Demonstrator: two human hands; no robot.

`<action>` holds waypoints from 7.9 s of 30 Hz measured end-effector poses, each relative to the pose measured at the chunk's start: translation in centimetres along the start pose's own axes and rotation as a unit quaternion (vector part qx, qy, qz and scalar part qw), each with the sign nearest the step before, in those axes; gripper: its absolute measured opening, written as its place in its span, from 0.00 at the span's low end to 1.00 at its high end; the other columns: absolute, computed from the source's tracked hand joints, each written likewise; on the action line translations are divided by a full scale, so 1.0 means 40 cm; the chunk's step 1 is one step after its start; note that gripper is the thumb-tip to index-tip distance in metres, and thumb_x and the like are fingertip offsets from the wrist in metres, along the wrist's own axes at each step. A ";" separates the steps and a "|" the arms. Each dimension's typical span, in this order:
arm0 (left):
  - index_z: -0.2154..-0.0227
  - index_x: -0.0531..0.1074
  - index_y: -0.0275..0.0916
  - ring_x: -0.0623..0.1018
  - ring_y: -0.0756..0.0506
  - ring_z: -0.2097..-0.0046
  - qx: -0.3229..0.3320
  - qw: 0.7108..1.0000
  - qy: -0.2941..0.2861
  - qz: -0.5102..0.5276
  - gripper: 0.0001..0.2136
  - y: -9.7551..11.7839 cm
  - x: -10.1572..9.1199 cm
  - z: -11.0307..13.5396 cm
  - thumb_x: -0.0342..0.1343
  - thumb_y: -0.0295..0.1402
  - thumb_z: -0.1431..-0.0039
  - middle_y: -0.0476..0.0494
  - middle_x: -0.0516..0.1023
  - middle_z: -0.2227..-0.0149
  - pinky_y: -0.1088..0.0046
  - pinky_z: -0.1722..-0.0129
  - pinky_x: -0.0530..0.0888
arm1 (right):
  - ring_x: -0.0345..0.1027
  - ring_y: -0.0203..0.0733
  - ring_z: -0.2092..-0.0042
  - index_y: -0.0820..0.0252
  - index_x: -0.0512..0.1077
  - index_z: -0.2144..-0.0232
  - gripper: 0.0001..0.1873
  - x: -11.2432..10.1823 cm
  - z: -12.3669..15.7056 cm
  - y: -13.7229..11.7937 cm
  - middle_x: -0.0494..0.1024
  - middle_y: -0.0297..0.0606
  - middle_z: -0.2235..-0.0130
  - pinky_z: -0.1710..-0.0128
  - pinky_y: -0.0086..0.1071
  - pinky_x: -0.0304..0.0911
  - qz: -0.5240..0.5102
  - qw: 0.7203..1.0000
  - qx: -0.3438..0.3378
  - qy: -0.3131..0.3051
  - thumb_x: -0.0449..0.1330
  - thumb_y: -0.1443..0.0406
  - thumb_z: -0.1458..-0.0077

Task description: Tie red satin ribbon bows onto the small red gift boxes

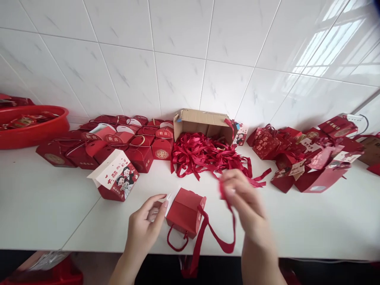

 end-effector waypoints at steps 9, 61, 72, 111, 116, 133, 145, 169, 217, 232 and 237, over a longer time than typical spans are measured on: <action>0.61 0.72 0.39 0.78 0.47 0.71 -0.044 0.997 0.001 0.068 0.13 -0.009 0.010 0.020 0.58 0.43 0.43 0.47 0.77 0.74 0.76 0.72 0.77 | 0.59 0.51 0.45 0.59 0.68 0.80 0.16 0.248 0.012 0.141 0.71 0.42 0.55 0.44 0.52 0.52 0.152 0.939 0.113 -0.287 0.52 0.66 0.40; 0.43 0.65 0.45 0.76 0.45 0.62 -0.210 0.926 -0.055 0.309 0.26 -0.107 0.057 0.035 0.55 0.49 0.42 0.43 0.77 0.61 0.72 0.66 0.73 | 0.66 0.38 0.64 0.49 0.72 0.57 0.20 0.111 0.206 0.396 0.72 0.36 0.59 0.68 0.31 0.62 -0.450 0.816 0.345 0.111 0.62 0.47 0.47; 0.75 0.74 0.35 0.79 0.49 0.73 -0.282 0.850 0.107 0.432 0.16 -0.138 0.020 0.046 0.74 0.35 0.63 0.50 0.76 0.78 0.81 0.78 0.71 | 0.53 0.30 0.75 0.52 0.71 0.65 0.10 0.076 0.193 0.382 0.60 0.27 0.73 0.75 0.24 0.60 -0.532 0.770 0.297 0.187 0.67 0.64 0.50; 0.68 0.80 0.38 0.80 0.46 0.68 0.109 0.968 0.055 0.221 0.09 0.285 -0.045 -0.118 0.64 0.38 0.48 0.46 0.82 0.72 0.71 0.63 0.77 | 0.60 0.33 0.75 0.59 0.73 0.76 0.13 -0.059 -0.041 0.046 0.68 0.31 0.77 0.77 0.28 0.57 -0.091 0.984 0.000 0.152 0.64 0.57 0.46; 0.69 0.80 0.37 0.82 0.44 0.63 0.122 0.966 0.002 0.228 0.10 0.322 -0.001 -0.121 0.61 0.39 0.44 0.45 0.82 0.70 0.68 0.58 0.77 | 0.61 0.34 0.73 0.59 0.74 0.76 0.13 -0.030 -0.062 0.019 0.69 0.32 0.77 0.73 0.29 0.59 -0.084 0.991 -0.002 0.106 0.63 0.58 0.44; 0.71 0.78 0.38 0.81 0.46 0.66 0.058 0.947 0.004 0.315 0.08 0.273 0.016 -0.120 0.68 0.35 0.51 0.47 0.82 0.72 0.71 0.61 0.77 | 0.58 0.33 0.75 0.59 0.75 0.76 0.10 -0.063 -0.043 0.008 0.69 0.31 0.78 0.77 0.27 0.55 -0.086 0.987 0.002 0.133 0.64 0.60 0.46; 0.69 0.77 0.39 0.80 0.47 0.69 0.085 0.933 -0.013 0.350 0.06 0.307 0.015 -0.145 0.62 0.36 0.44 0.49 0.79 0.73 0.69 0.63 0.78 | 0.70 0.35 0.73 0.58 0.78 0.70 0.05 -0.036 -0.060 0.010 0.77 0.33 0.75 0.73 0.28 0.66 -0.142 0.983 0.036 0.113 0.66 0.63 0.47; 0.64 0.72 0.40 0.73 0.52 0.68 -0.103 0.865 -0.298 0.390 0.02 0.283 0.125 -0.121 0.56 0.30 0.40 0.51 0.71 0.70 0.79 0.68 0.72 | 0.70 0.44 0.56 0.49 0.77 0.55 0.18 0.045 -0.060 -0.072 0.81 0.38 0.61 0.57 0.41 0.71 0.082 0.934 -0.329 -0.114 0.52 0.73 0.37; 0.53 0.62 0.44 0.70 0.40 0.46 -0.022 0.996 -0.077 0.029 0.19 -0.018 0.143 -0.012 0.59 0.38 0.47 0.41 0.66 0.49 0.62 0.50 0.71 | 0.57 0.50 0.38 0.53 0.63 0.42 0.28 0.137 0.092 0.219 0.61 0.47 0.40 0.41 0.45 0.62 0.077 0.982 0.005 -0.175 0.61 0.61 0.44; 0.79 0.66 0.38 0.72 0.48 0.73 -0.205 0.945 -0.204 0.153 0.18 -0.044 0.183 0.010 0.63 0.47 0.52 0.53 0.70 0.78 0.75 0.72 0.67 | 0.59 0.33 0.74 0.60 0.66 0.77 0.25 0.090 0.133 0.333 0.66 0.30 0.78 0.72 0.28 0.59 -0.086 0.939 0.266 -0.198 0.55 0.46 0.42; 0.76 0.69 0.38 0.75 0.47 0.71 -0.220 0.944 -0.164 0.184 0.15 -0.042 0.181 0.017 0.65 0.44 0.53 0.51 0.75 0.76 0.74 0.71 0.71 | 0.55 0.32 0.75 0.60 0.64 0.77 0.22 0.099 0.146 0.334 0.63 0.29 0.78 0.74 0.27 0.53 -0.117 0.938 0.270 -0.185 0.58 0.50 0.42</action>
Point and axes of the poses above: each hand's wrist, its own z-axis away from the middle knuckle, its own x-axis out of the palm, y = z × x, the point moved 8 cm from there along -z, towards the middle knuckle
